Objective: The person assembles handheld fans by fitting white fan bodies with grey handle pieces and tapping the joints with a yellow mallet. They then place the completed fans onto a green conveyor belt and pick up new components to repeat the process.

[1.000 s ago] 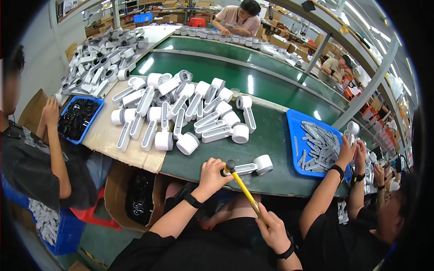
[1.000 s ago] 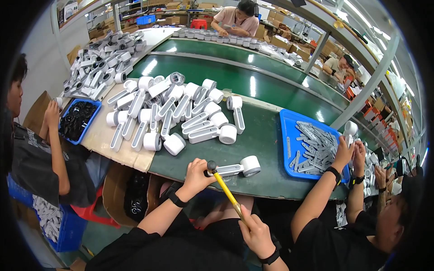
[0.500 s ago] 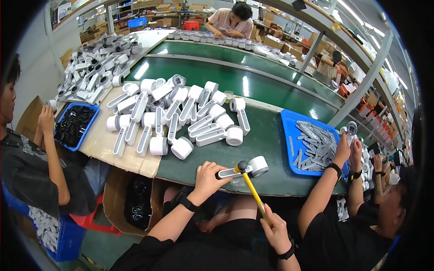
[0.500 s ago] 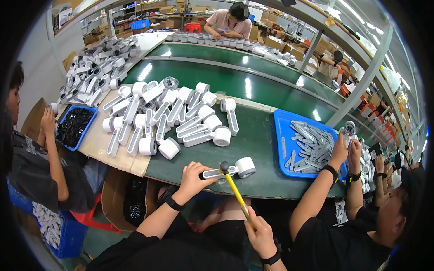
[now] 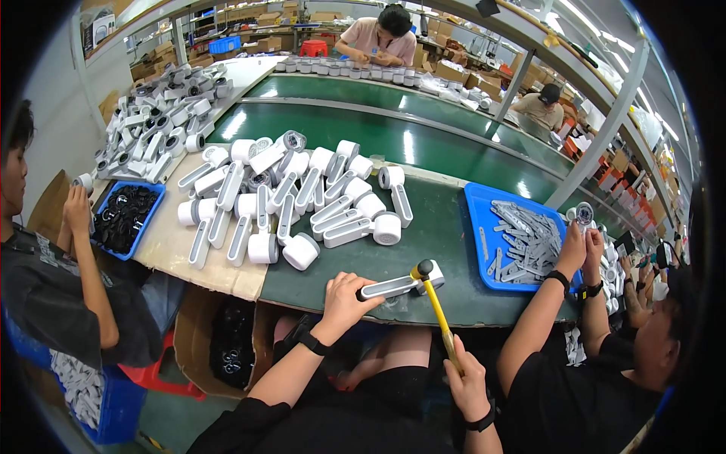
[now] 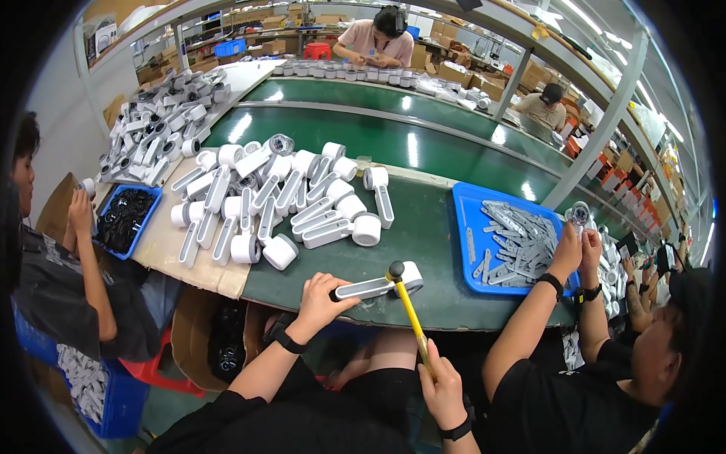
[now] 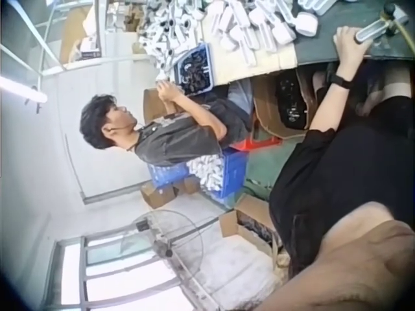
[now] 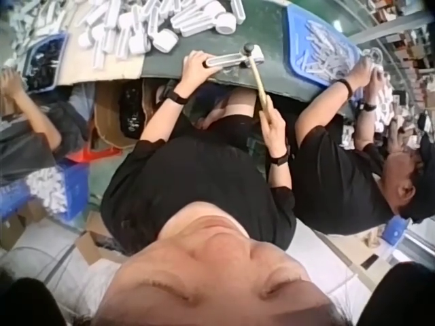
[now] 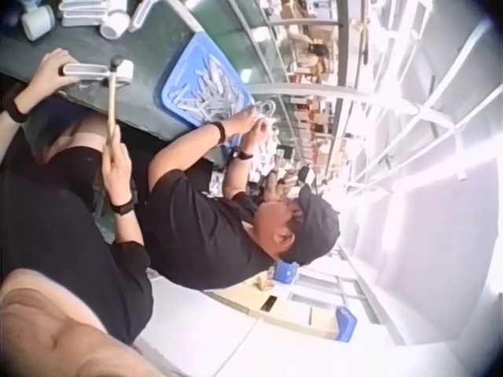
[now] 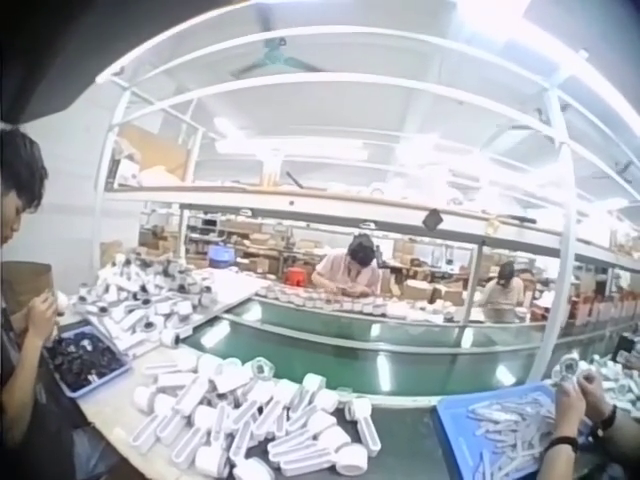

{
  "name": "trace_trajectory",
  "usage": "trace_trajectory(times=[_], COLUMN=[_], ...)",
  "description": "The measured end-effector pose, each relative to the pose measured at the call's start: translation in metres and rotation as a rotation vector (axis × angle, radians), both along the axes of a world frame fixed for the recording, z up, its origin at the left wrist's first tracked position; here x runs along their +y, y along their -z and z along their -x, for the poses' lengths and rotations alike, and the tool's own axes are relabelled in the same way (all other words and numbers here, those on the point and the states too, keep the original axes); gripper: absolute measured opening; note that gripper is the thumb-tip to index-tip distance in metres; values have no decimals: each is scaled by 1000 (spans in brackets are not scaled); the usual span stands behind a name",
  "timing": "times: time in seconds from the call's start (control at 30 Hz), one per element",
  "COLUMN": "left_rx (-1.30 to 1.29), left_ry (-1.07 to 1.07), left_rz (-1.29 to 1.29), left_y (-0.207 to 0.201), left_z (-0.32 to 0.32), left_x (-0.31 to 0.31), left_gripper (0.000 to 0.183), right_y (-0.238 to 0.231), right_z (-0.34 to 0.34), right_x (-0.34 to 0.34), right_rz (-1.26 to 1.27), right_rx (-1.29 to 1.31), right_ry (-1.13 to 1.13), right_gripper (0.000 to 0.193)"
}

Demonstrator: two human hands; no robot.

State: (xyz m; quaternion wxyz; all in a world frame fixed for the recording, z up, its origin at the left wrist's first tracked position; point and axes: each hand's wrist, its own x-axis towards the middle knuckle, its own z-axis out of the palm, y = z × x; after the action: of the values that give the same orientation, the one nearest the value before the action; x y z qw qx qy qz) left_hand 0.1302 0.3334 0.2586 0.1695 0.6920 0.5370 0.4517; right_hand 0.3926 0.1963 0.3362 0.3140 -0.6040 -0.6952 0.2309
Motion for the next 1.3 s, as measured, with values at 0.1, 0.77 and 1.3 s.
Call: trace_trajectory(times=[0.1, 0.77, 1.3], left_rx=[10, -7, -4], left_ry=[9, -130, -149], left_rz=[6, -85, -97], left_y=[-1, -9, -3], left_z=[2, 24, 25], left_x=[2, -18, -13], left_gripper=[25, 33, 23], right_y=[-3, 9, -1], right_z=[0, 18, 37], right_x=[-3, 6, 21], right_rz=[-108, -4, -113], right_rx=[-48, 226, 4], right_ry=[-14, -143, -238], right_gripper=[56, 54, 54])
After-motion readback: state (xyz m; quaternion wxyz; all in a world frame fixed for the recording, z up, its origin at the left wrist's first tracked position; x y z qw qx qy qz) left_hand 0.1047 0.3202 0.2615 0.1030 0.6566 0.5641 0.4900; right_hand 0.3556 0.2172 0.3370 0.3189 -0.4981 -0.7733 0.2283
